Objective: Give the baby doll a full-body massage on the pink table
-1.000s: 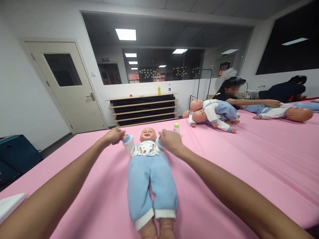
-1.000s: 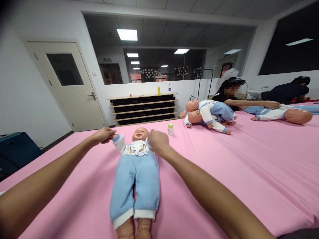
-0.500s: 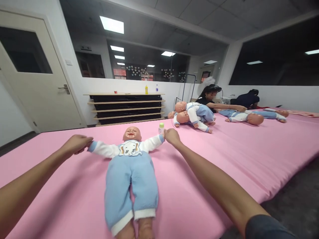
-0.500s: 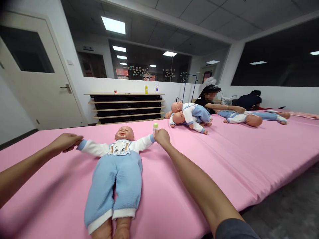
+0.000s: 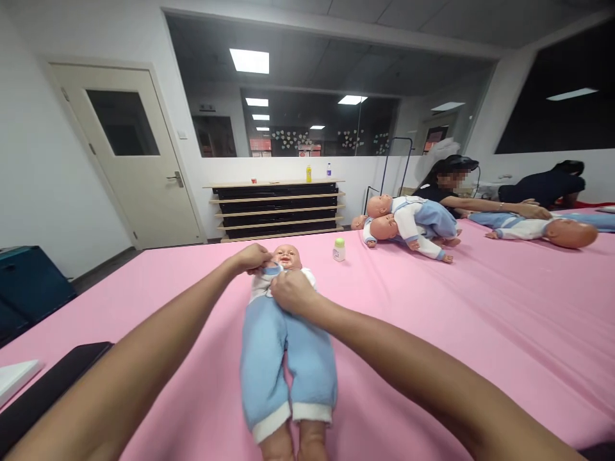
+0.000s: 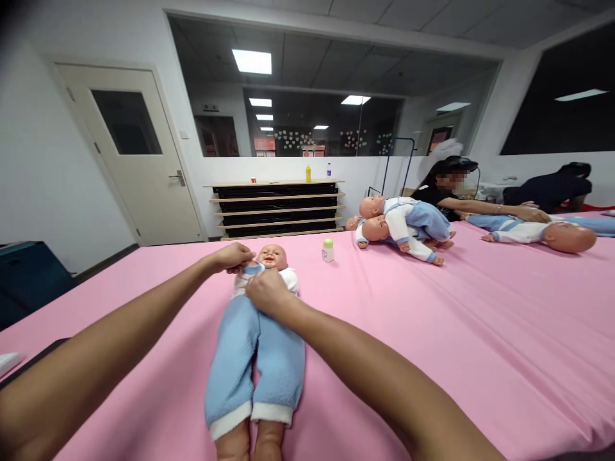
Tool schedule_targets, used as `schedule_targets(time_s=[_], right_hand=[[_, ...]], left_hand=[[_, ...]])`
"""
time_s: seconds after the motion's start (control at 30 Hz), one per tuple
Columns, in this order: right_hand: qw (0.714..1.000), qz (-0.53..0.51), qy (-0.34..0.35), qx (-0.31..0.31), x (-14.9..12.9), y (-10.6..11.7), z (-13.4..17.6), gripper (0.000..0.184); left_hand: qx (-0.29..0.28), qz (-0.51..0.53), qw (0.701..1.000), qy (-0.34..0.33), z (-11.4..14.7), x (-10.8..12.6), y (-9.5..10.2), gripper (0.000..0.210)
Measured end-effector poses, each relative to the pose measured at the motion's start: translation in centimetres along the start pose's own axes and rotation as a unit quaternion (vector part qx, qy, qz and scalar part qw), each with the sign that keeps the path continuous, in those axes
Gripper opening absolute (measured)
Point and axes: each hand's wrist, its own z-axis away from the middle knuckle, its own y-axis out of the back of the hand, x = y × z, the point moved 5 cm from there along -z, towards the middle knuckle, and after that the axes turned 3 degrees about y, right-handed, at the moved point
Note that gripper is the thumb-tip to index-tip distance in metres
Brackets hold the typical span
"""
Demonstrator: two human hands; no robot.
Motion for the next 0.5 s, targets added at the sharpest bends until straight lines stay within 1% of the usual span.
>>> schedule_targets(time_s=[0.03,0.07,0.1,0.13,0.17,0.2,0.23,0.27,0.3,0.37,0.4,0.43,0.5], right_hand=[[0.999,-0.012,-0.042,0.012,2.1,0.5,0.8,0.028],[0.994,-0.033,-0.101,0.026,4.7,1.0,1.8,0.028],[0.983,-0.06,-0.169,0.041,7.4,1.4,2.9,0.032],[0.966,-0.096,-0.233,0.059,10.0,1.6,4.3,0.038],[0.944,-0.139,-0.289,0.082,12.4,1.6,5.8,0.044],[0.917,-0.185,-0.338,0.099,14.5,1.1,7.4,0.049],[0.888,-0.231,-0.382,0.111,16.3,0.4,8.9,0.049],[0.85,-0.278,-0.432,0.114,17.7,-0.8,10.5,0.048],[0.812,-0.318,-0.478,0.105,18.7,-2.1,12.0,0.046],[0.758,-0.37,-0.531,0.077,19.4,-4.7,14.2,0.044],[0.74,-0.388,-0.546,0.062,19.4,-5.7,14.9,0.043],[0.728,-0.401,-0.553,0.052,19.3,-6.5,15.3,0.043],[0.711,-0.421,-0.562,0.046,19.1,-7.1,15.2,0.041]], left_hand=[[0.008,0.016,1.0,0.004,0.8,-1.5,1.6,0.041],[0.017,0.028,0.999,0.005,1.6,-3.1,3.3,0.042],[0.027,0.037,0.999,0.009,2.5,-4.9,4.8,0.043],[0.038,0.047,0.998,0.016,3.3,-6.8,6.0,0.042],[0.05,0.058,0.997,0.029,4.0,-8.9,6.9,0.041],[0.068,0.081,0.993,0.056,4.8,-11.1,7.5,0.04],[0.086,0.098,0.988,0.088,5.5,-13.2,7.6,0.038],[0.091,0.106,0.984,0.112,6.1,-15.1,7.3,0.037],[0.092,0.112,0.981,0.131,6.7,-16.7,6.8,0.036],[0.082,0.117,0.978,0.149,7.5,-18.7,5.2,0.037],[0.078,0.12,0.978,0.151,7.8,-19.2,4.5,0.038],[0.076,0.121,0.978,0.15,8.0,-19.3,4.0,0.04],[0.081,0.113,0.981,0.137,7.8,-18.7,3.6,0.044]])
